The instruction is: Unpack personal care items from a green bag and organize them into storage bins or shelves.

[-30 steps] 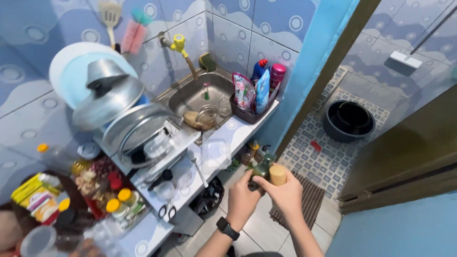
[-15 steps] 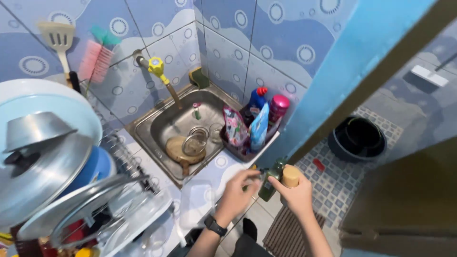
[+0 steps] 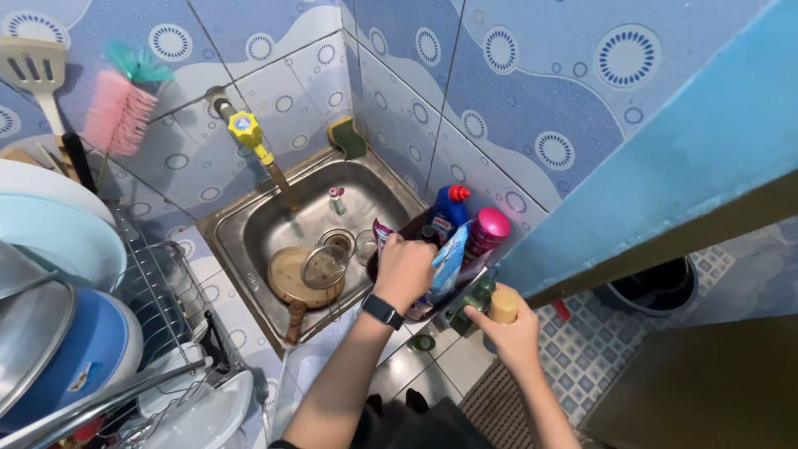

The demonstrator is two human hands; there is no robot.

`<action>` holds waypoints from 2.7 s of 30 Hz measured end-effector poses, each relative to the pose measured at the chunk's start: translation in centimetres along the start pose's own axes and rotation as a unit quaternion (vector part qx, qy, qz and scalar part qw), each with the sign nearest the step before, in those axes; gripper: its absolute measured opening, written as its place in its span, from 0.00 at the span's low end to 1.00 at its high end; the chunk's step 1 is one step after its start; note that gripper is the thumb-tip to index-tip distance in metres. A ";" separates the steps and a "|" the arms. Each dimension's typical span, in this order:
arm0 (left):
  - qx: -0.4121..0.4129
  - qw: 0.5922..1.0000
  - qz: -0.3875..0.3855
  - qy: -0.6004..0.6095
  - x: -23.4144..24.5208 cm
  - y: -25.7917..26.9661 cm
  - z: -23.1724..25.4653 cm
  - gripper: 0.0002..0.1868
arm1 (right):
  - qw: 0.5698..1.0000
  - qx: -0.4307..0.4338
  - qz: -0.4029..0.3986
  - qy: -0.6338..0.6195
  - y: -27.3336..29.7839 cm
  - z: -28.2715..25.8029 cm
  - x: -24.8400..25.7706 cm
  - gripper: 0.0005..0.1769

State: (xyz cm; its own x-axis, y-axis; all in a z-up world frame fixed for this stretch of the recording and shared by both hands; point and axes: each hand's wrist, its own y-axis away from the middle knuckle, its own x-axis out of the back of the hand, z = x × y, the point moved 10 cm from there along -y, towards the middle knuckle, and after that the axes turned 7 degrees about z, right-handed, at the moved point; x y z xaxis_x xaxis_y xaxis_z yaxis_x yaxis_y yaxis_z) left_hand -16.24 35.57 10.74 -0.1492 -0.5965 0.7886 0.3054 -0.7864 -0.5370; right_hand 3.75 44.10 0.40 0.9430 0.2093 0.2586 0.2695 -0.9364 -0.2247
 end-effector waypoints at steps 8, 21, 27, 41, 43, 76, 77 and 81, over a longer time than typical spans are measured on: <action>-0.120 0.989 0.088 -0.025 -1.1 -1.6 0.3 0.06 | 0.979 -0.067 -0.039 -0.186 0.0 0.9 -3.8 0.32; -0.004 0.995 0.090 0.049 -0.1 -1.5 -5.8 0.04 | 0.985 -0.138 -0.037 -0.096 1.3 9.4 -11.3 0.38; -0.014 0.993 0.085 0.087 0.2 -0.8 -5.3 0.06 | 0.998 0.001 -0.063 0.014 1.4 6.8 -11.6 0.32; 0.063 0.966 0.046 0.245 -2.2 0.2 -8.0 0.12 | 0.983 0.040 0.164 0.072 -2.6 -4.3 -1.4 0.25; 0.090 0.967 0.066 0.230 0.0 0.0 -8.6 0.14 | 0.979 -0.007 0.099 0.177 -3.8 -9.5 -3.1 0.29; 0.015 0.954 0.000 0.298 3.3 2.6 -8.9 0.09 | 0.899 0.191 -0.180 0.350 -7.2 -23.5 -11.0 0.18; 0.019 0.955 -0.005 0.295 3.3 2.6 -9.0 0.09 | 0.901 0.207 -0.197 0.325 -7.2 -23.3 -12.0 0.19; -0.007 0.953 -0.003 0.303 3.2 3.1 -8.8 0.09 | 0.901 0.213 -0.210 0.313 -8.2 -19.8 -15.1 0.18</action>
State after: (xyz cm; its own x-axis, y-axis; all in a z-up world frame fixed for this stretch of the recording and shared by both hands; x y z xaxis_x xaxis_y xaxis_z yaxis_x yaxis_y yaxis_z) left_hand -24.08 29.75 8.96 -0.6683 -0.5715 0.4761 0.2906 -0.7898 -0.5401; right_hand -16.52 43.08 16.94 0.4809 0.1949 0.8549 0.7535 -0.5903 -0.2893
